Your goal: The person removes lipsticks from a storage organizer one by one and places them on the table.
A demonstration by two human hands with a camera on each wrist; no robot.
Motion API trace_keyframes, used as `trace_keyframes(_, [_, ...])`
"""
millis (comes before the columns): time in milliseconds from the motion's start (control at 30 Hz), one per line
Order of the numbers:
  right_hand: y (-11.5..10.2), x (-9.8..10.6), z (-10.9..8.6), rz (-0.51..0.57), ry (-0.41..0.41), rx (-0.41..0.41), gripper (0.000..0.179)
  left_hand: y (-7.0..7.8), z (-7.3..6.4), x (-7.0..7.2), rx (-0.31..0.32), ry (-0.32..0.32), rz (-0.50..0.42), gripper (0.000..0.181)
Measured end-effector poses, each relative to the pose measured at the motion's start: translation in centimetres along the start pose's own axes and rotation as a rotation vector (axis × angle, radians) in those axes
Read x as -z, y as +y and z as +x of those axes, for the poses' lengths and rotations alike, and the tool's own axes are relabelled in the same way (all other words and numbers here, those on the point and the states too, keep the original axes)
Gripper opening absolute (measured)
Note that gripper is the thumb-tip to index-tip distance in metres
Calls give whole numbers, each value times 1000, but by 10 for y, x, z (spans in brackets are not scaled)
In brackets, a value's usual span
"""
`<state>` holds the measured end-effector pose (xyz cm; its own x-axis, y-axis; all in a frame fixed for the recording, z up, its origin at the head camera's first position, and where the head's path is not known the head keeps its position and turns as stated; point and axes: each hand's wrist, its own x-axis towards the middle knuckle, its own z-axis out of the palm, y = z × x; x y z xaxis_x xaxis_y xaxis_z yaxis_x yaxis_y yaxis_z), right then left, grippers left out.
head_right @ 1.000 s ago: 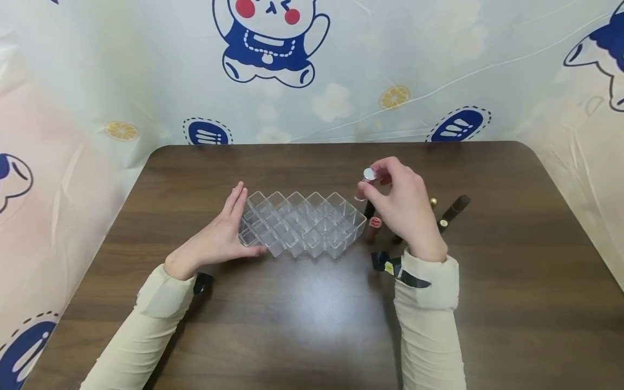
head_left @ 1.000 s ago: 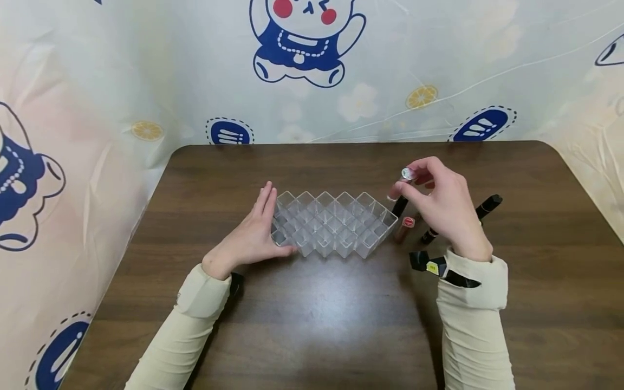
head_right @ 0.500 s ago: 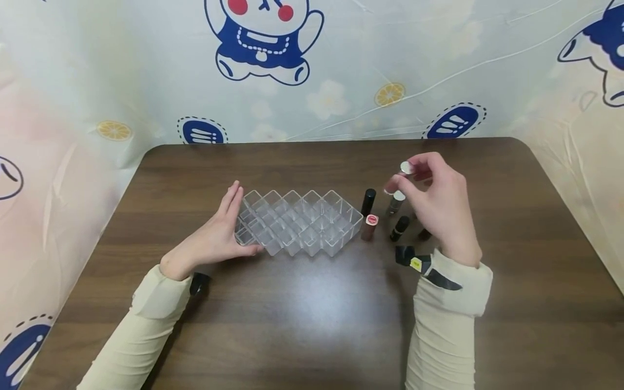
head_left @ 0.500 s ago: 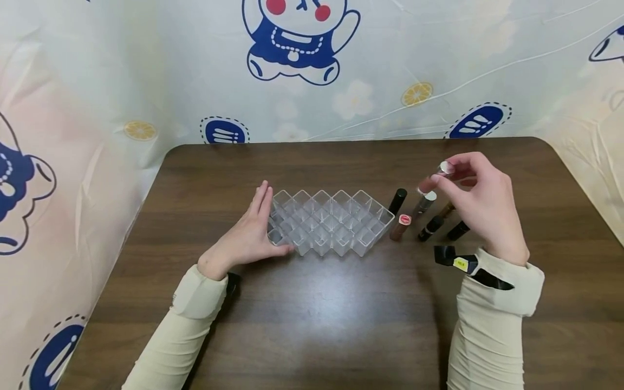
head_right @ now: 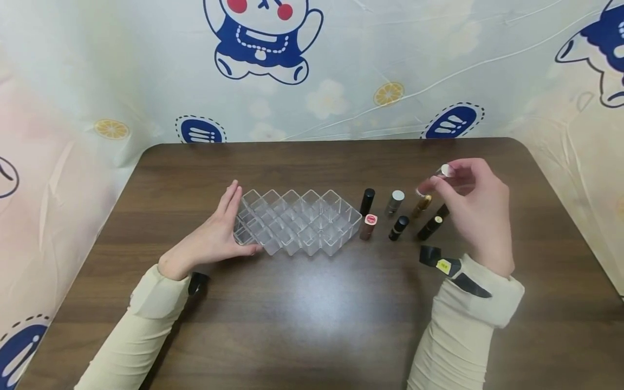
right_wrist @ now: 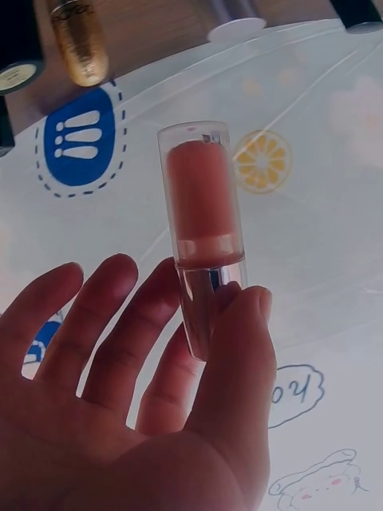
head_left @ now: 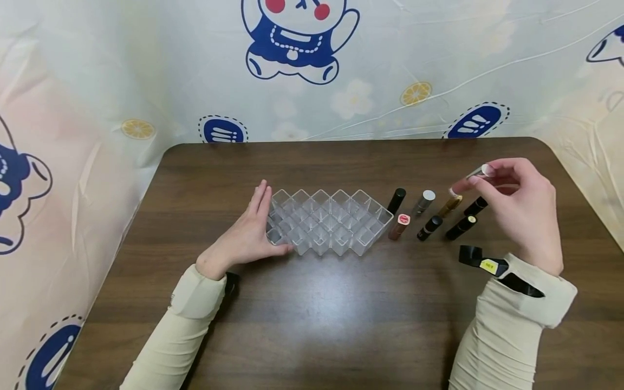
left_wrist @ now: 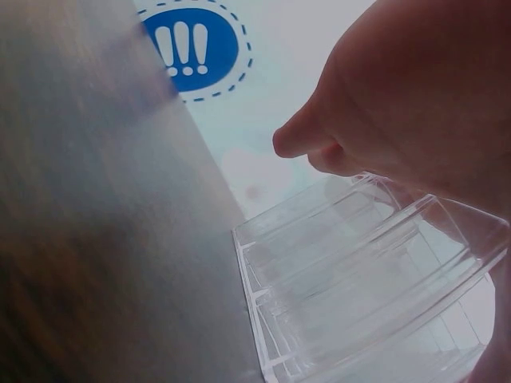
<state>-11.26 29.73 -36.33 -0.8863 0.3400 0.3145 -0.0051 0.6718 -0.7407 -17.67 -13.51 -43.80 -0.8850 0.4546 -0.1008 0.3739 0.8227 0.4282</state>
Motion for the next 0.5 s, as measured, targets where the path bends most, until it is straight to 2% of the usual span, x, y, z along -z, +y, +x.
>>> trace_keyframes(500, [12, 14, -1, -19, -22, -65, 18, 1, 0, 1, 3, -6, 1, 132])
